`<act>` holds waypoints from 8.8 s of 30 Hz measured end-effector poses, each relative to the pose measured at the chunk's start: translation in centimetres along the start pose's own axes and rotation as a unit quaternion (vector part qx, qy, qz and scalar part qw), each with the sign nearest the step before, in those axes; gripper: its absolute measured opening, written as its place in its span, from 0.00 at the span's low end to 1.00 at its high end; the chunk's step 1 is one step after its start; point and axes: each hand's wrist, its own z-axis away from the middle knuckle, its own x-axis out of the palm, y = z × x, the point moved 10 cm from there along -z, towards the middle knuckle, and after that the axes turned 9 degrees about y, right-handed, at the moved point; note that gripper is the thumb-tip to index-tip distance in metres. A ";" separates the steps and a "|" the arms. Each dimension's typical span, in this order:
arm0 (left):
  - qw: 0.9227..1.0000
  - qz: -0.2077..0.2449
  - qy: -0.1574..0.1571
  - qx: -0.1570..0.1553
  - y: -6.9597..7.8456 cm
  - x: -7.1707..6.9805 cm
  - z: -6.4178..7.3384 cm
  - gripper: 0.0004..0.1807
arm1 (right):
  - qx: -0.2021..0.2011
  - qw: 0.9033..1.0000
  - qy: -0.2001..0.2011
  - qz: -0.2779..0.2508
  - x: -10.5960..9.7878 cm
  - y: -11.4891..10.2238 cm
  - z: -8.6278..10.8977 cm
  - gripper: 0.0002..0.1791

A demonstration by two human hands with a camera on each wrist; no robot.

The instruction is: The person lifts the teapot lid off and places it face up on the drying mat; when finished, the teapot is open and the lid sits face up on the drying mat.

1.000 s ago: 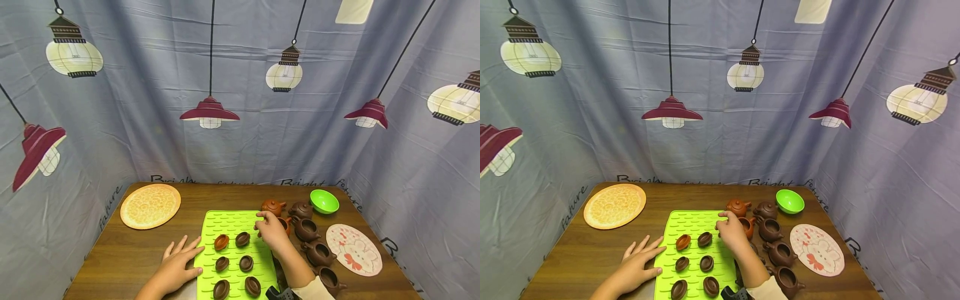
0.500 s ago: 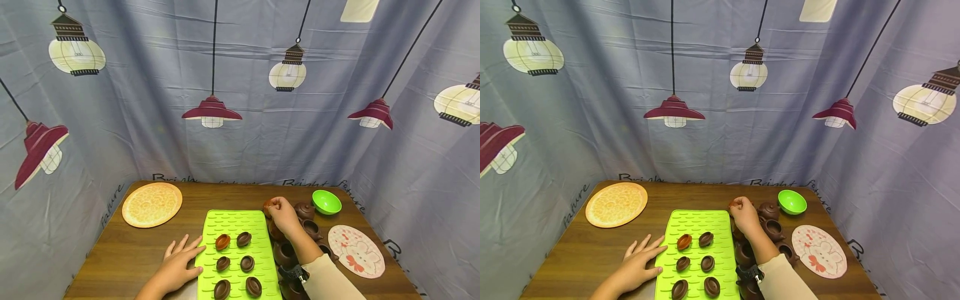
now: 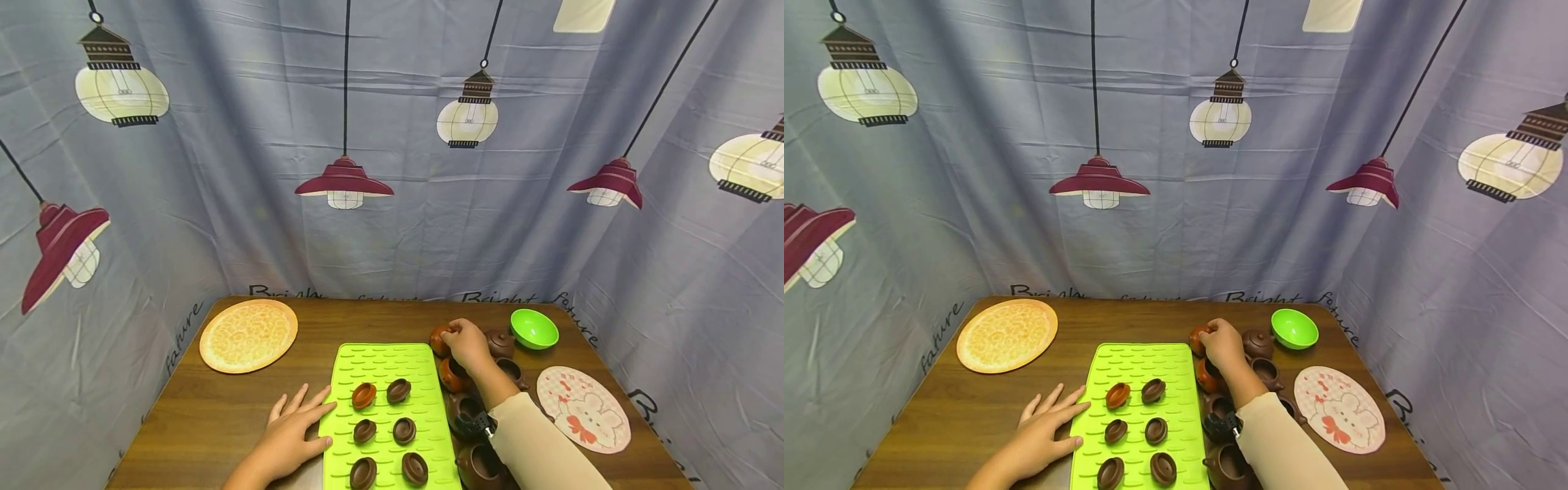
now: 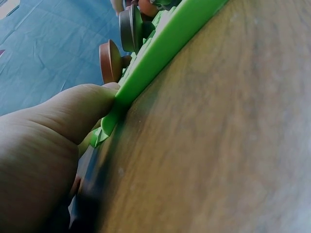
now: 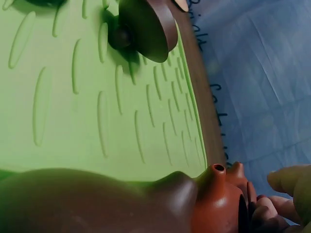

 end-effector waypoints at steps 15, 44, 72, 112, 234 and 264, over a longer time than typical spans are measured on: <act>1.000 0.002 -0.005 -0.004 0.0 0.1 0.0 0.37 | 0.034 0.999 0.034 0.001 0.0 0.9 -0.4 0.11; 1.000 0.003 -0.004 -0.002 -0.1 0.1 0.0 0.36 | 0.085 0.975 0.034 -0.203 -0.3 0.5 1.3 0.13; 1.000 0.018 -0.004 -0.002 0.1 0.0 0.2 0.37 | 0.110 0.892 -0.109 -0.424 5.1 -3.2 4.3 0.17; 1.000 0.018 -0.014 -0.004 0.0 0.2 0.1 0.35 | 0.114 0.926 -0.218 -0.285 14.2 -7.5 10.2 0.10; 1.000 0.022 -0.005 0.000 0.4 0.1 0.1 0.34 | 0.030 0.999 0.026 0.024 -9.0 4.6 -1.7 0.18; 1.000 0.020 -0.006 0.000 0.2 0.3 0.0 0.34 | 0.029 0.998 0.022 0.061 -9.0 8.6 -2.4 0.15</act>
